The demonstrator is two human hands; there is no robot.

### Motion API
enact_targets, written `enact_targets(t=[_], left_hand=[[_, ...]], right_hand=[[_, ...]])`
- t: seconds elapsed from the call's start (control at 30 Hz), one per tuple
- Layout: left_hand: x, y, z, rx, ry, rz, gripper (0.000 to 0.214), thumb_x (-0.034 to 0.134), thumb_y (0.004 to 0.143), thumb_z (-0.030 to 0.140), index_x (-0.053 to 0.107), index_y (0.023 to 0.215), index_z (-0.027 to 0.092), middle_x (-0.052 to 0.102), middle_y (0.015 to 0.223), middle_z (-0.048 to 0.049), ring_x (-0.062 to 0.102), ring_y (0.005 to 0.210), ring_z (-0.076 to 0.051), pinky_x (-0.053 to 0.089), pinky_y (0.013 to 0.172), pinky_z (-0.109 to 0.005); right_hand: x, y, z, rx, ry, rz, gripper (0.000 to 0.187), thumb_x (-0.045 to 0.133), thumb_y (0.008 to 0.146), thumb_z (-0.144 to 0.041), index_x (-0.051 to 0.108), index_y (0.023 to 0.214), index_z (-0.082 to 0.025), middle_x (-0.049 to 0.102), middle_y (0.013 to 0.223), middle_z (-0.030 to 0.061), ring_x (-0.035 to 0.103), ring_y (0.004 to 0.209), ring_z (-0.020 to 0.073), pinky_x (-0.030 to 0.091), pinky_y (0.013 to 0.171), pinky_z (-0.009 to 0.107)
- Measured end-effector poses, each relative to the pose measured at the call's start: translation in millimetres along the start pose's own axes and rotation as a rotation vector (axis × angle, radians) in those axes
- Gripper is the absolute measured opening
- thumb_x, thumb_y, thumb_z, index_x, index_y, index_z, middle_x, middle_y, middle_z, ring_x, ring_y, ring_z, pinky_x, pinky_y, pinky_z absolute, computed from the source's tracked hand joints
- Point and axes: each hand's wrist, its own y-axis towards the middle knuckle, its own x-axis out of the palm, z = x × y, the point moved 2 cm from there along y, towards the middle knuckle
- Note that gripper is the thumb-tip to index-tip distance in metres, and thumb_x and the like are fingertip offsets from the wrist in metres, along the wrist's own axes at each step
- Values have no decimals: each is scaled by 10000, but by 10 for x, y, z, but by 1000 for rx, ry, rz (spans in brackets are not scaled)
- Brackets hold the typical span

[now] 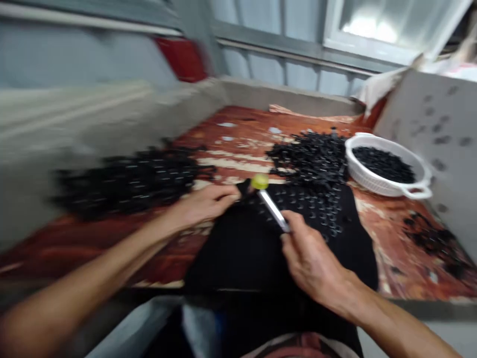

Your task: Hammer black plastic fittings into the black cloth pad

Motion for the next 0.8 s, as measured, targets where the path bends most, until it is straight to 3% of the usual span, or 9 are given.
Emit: enact_targets(t=[0.13,0.27,0.33,0.43,0.6,0.8], left_hand=[[-28,18,45,-74,57,-54,165,407,775,189,506,642,184,430,576,39,413,564,-118,259,572,-250],[-46,-7,72,-106,60,-48,170,408,783,179,560,708,194,451,585,37,421,558,-125,266,583,-254],[-58,-29,108,-107,54,-56,182,402,789,175,569,718,195,455,587,33,427,560,-127,273,588,-255],[-86,-44,152,-106,56,-68,190,402,806,187,571,721,195,453,579,29,436,561,-130,272,585,-257],[-107,-34,160,-119,92,-75,214,387,814,200,564,695,193,469,578,18,435,559,-134,268,584,-265],[-99,-10,140,-134,94,-81,179,431,798,243,593,731,207,544,634,5,487,611,-154,298,610,-270]], right_hand=[[-20,191,230,-117,-114,22,401,464,960,-292,515,1347,-199,650,792,13,564,572,138,461,553,249],[0,350,274,-319,-328,18,496,412,973,-234,405,1465,-171,694,1153,121,701,872,193,536,861,353],[25,392,248,-400,-376,30,515,401,972,-201,379,1484,-159,676,1223,136,709,923,202,532,913,372],[79,453,242,-467,-433,49,538,411,953,-175,390,1491,-182,688,1207,125,719,891,215,573,852,361],[128,512,308,-438,-496,-4,555,420,921,-182,455,1474,-221,710,874,77,695,707,231,604,638,343],[70,396,228,-458,-438,59,615,431,942,-144,329,1541,-241,657,1030,111,678,791,207,567,592,289]])
